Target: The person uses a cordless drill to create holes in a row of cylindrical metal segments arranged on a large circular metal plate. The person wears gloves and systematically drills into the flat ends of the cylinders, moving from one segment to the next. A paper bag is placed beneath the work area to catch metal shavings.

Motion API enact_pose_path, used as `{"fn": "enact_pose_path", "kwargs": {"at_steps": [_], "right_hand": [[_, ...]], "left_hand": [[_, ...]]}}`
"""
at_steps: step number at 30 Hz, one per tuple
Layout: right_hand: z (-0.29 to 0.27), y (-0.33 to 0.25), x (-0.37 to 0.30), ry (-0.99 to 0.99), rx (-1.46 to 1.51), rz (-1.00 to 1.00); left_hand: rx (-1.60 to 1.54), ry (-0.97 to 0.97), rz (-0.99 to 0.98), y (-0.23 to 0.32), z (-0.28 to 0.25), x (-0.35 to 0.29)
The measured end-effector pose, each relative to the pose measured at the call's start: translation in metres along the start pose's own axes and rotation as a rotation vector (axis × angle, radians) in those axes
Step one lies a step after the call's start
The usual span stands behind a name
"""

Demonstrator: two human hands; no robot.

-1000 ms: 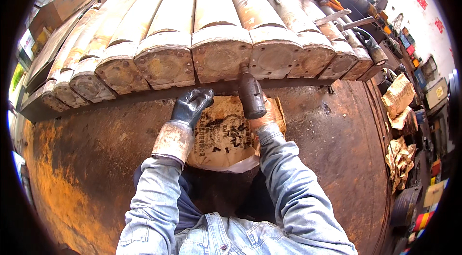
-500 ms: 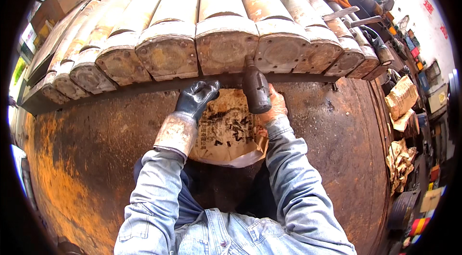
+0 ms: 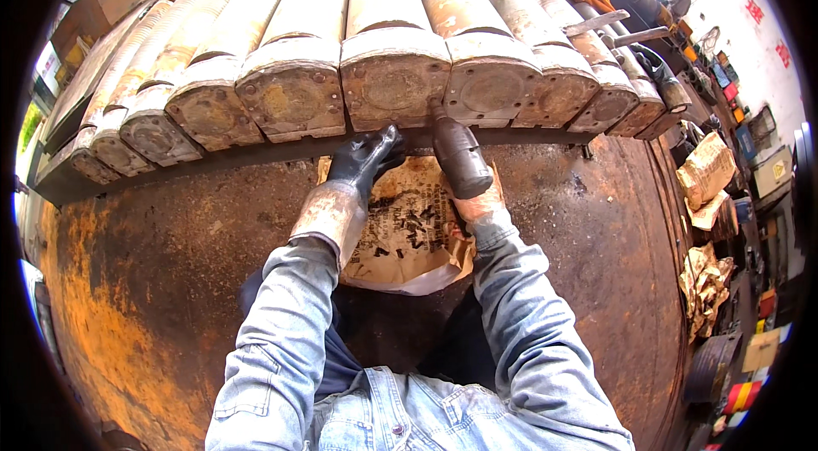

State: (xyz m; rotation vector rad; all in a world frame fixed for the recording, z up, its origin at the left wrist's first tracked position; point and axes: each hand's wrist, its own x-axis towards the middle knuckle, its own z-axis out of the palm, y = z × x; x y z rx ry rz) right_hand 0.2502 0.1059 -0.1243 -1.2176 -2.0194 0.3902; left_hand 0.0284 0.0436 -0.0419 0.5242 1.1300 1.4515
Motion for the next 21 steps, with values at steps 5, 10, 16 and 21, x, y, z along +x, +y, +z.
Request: {"fn": "enact_pose_path", "kwargs": {"at_steps": [5, 10, 16, 21], "right_hand": [[-0.031, -0.027, -0.009, -0.363, 0.654, 0.498], [-0.049, -0.049, -0.017, -0.288, 1.151, 0.527], [-0.076, -0.060, -0.038, -0.510, 0.931, 0.442], [-0.097, -0.067, -0.044, -0.601, 1.065, 0.438]], "left_hand": [[-0.071, -0.047, -0.134, -0.007, 0.011, 0.014], [-0.189, -0.135, -0.288, -0.010, 0.022, 0.025], [-0.338, -0.293, -0.243, -0.005, 0.052, 0.009], [-0.425, -0.641, -0.076, -0.013, 0.054, -0.001]]}}
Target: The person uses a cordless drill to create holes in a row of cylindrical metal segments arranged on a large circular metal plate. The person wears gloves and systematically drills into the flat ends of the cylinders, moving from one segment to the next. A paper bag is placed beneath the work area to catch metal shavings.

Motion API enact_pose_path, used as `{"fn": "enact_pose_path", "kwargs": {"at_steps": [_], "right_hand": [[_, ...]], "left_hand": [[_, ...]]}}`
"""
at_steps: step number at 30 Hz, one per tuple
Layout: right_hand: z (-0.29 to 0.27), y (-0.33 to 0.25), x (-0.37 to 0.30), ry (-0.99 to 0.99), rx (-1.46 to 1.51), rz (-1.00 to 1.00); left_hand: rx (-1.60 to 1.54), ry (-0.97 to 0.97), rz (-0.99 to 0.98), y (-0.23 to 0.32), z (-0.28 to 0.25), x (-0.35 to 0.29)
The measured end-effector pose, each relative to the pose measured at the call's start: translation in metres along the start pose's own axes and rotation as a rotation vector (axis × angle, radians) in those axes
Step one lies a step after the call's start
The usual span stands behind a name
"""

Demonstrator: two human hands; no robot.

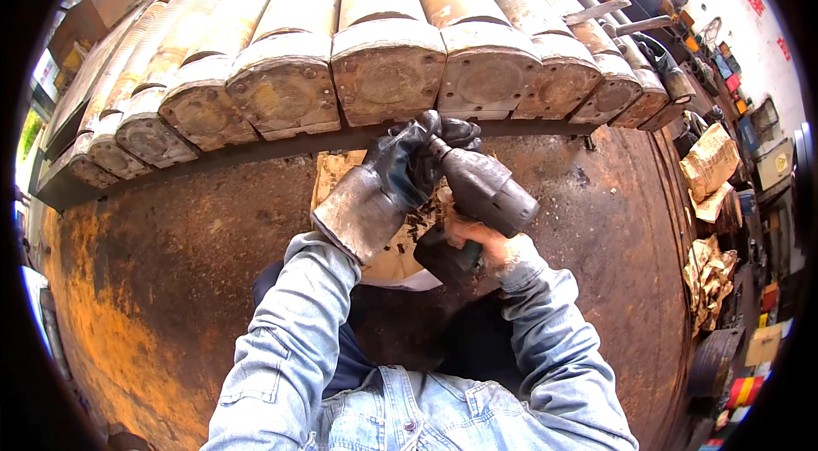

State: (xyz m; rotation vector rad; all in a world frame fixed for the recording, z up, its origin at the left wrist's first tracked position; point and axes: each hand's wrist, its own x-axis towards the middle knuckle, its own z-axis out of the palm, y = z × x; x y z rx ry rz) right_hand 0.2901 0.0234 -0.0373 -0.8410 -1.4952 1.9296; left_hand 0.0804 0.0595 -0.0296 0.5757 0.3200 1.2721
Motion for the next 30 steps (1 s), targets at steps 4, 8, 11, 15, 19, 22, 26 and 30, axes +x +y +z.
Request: {"fn": "enact_pose_path", "kwargs": {"at_steps": [4, 8, 11, 15, 19, 22, 26, 30], "right_hand": [[0.014, -0.010, -0.013, 0.106, 0.023, -0.001], [0.003, 0.022, -0.008, 0.148, -0.028, -0.077], [0.001, 0.029, 0.004, 0.147, -0.076, -0.049], [0.012, 0.011, 0.006, 0.136, -0.036, -0.048], [0.019, 0.009, 0.010, 0.127, -0.008, -0.051], [0.024, 0.018, 0.021, 0.104, -0.139, 0.049], [0.015, 0.032, 0.024, 0.136, -0.092, -0.005], [0.017, 0.056, 0.050, 0.209, -0.043, -0.046]], "left_hand": [[-0.097, -0.082, 0.039, -0.005, -0.002, -0.001], [-0.098, 0.098, 0.073, -0.003, 0.012, -0.017], [-0.094, 0.165, 0.046, 0.007, 0.019, -0.048], [-0.105, 0.211, 0.014, 0.009, 0.016, -0.061], [0.020, 0.373, 0.133, 0.006, -0.003, -0.043], [0.626, 0.786, 0.438, -0.009, -0.087, -0.003], [0.279, 0.926, 0.282, 0.003, -0.047, -0.006], [0.866, 0.704, 0.282, -0.011, -0.112, -0.024]]}}
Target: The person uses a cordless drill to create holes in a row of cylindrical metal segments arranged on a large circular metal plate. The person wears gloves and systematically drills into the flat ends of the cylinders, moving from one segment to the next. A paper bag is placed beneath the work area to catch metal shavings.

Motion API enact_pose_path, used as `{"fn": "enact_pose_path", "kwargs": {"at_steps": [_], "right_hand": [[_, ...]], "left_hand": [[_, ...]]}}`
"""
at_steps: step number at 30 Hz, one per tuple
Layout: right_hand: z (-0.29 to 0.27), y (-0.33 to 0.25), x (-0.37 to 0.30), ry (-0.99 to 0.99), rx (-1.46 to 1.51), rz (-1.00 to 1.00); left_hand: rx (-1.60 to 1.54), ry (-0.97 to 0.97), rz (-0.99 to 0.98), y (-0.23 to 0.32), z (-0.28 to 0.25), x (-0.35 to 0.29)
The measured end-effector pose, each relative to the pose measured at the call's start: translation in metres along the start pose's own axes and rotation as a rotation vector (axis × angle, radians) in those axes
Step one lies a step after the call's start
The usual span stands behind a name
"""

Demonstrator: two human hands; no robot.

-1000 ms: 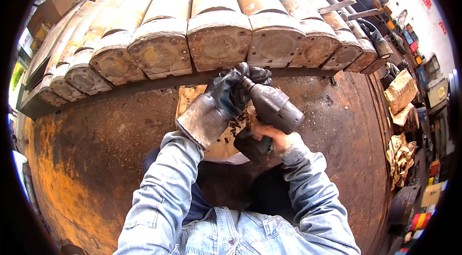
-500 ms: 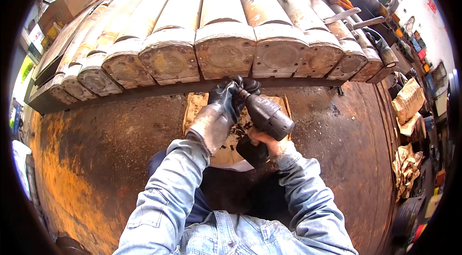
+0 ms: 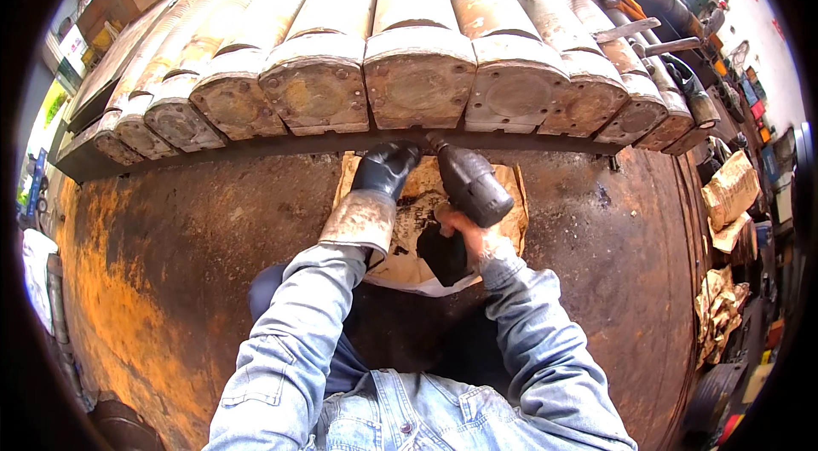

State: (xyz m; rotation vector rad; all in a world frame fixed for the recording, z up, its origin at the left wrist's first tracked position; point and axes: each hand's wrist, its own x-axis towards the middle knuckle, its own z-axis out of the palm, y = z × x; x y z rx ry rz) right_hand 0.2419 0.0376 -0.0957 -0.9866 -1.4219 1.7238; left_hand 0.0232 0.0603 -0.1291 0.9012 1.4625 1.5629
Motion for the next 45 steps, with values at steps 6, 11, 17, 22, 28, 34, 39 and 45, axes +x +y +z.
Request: {"fn": "enact_pose_path", "kwargs": {"at_steps": [6, 11, 17, 22, 28, 34, 39, 45], "right_hand": [[0.014, 0.006, 0.036, 0.085, -0.068, 0.001], [0.024, 0.029, 0.062, 0.032, 0.031, -0.044], [0.045, 0.048, 0.064, 0.148, -0.398, -0.143], [0.035, 0.060, 0.083, 0.026, 0.914, -0.004], [0.041, 0.069, 0.087, 0.085, 0.672, -0.118], [0.033, 0.077, 0.090, 0.175, -0.134, -0.155], [0.036, 0.072, 0.088, 0.179, 0.180, -0.130], [0.032, 0.067, 0.085, 0.228, -0.143, -0.142]], "left_hand": [[0.240, -0.089, -0.048, 0.004, -0.020, -0.013], [0.048, -0.017, 0.116, 0.006, -0.040, -0.012], [-0.150, -0.002, -0.016, 0.049, -0.047, -0.040], [-0.241, 0.020, -0.078, 0.053, -0.056, -0.043], [-0.342, 0.051, -0.174, 0.063, -0.057, -0.047], [-0.328, 0.032, -0.235, 0.059, -0.059, -0.043], [-0.298, 0.040, -0.324, 0.065, -0.052, -0.040], [-0.312, 0.037, -0.329, 0.064, -0.050, -0.039]]}}
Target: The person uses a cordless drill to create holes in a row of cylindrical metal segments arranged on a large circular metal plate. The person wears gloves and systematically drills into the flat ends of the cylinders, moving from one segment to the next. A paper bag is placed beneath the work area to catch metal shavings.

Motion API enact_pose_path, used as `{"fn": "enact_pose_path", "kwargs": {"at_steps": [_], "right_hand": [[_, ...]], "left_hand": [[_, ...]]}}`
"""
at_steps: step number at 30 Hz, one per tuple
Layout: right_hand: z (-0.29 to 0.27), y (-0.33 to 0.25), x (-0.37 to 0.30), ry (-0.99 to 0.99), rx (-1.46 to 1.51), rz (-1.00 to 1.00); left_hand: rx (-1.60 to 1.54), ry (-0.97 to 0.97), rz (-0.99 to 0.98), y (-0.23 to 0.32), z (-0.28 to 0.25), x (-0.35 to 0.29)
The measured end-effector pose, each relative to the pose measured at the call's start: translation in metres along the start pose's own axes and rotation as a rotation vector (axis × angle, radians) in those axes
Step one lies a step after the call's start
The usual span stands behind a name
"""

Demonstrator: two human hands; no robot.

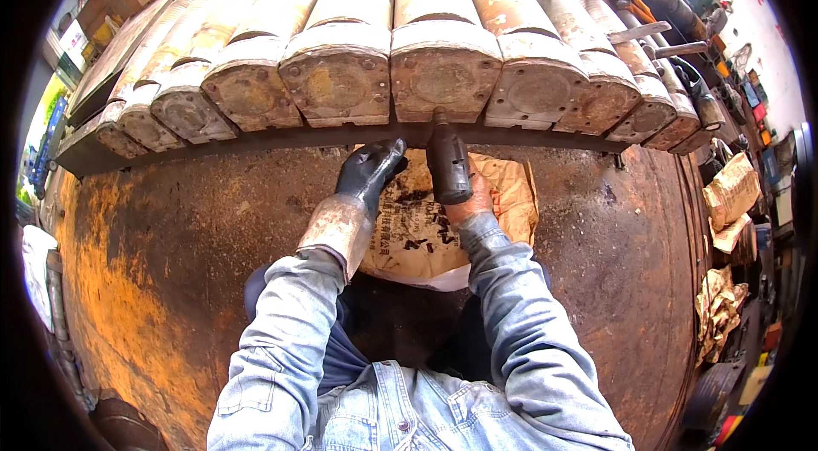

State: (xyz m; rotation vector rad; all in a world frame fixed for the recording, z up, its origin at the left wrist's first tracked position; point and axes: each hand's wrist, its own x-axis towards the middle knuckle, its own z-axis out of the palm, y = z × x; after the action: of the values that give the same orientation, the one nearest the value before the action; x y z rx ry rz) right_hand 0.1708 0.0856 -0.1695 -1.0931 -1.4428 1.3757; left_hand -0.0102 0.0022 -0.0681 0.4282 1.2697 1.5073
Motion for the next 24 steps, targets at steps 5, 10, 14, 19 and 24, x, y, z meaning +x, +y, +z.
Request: {"fn": "enact_pose_path", "kwargs": {"at_steps": [5, 10, 14, 19, 24], "right_hand": [[-0.008, -0.026, -0.008, 0.039, -0.551, -0.092], [-0.021, -0.069, -0.014, -0.027, -0.986, -0.031], [-0.023, -0.060, -0.012, 0.032, -1.044, -0.238], [-0.025, -0.041, -0.004, -0.003, -1.149, -0.236], [-0.022, -0.028, -0.001, -0.006, -1.049, -0.262]], "left_hand": [[0.021, 0.027, -0.007, 0.002, -0.003, -0.002], [0.096, 0.030, -0.030, 0.004, -0.007, -0.003], [0.045, 0.019, -0.023, 0.006, -0.009, -0.005], [-0.033, -0.007, 0.038, -0.004, -0.012, 0.001], [-0.022, -0.020, 0.033, -0.007, -0.010, 0.003]]}}
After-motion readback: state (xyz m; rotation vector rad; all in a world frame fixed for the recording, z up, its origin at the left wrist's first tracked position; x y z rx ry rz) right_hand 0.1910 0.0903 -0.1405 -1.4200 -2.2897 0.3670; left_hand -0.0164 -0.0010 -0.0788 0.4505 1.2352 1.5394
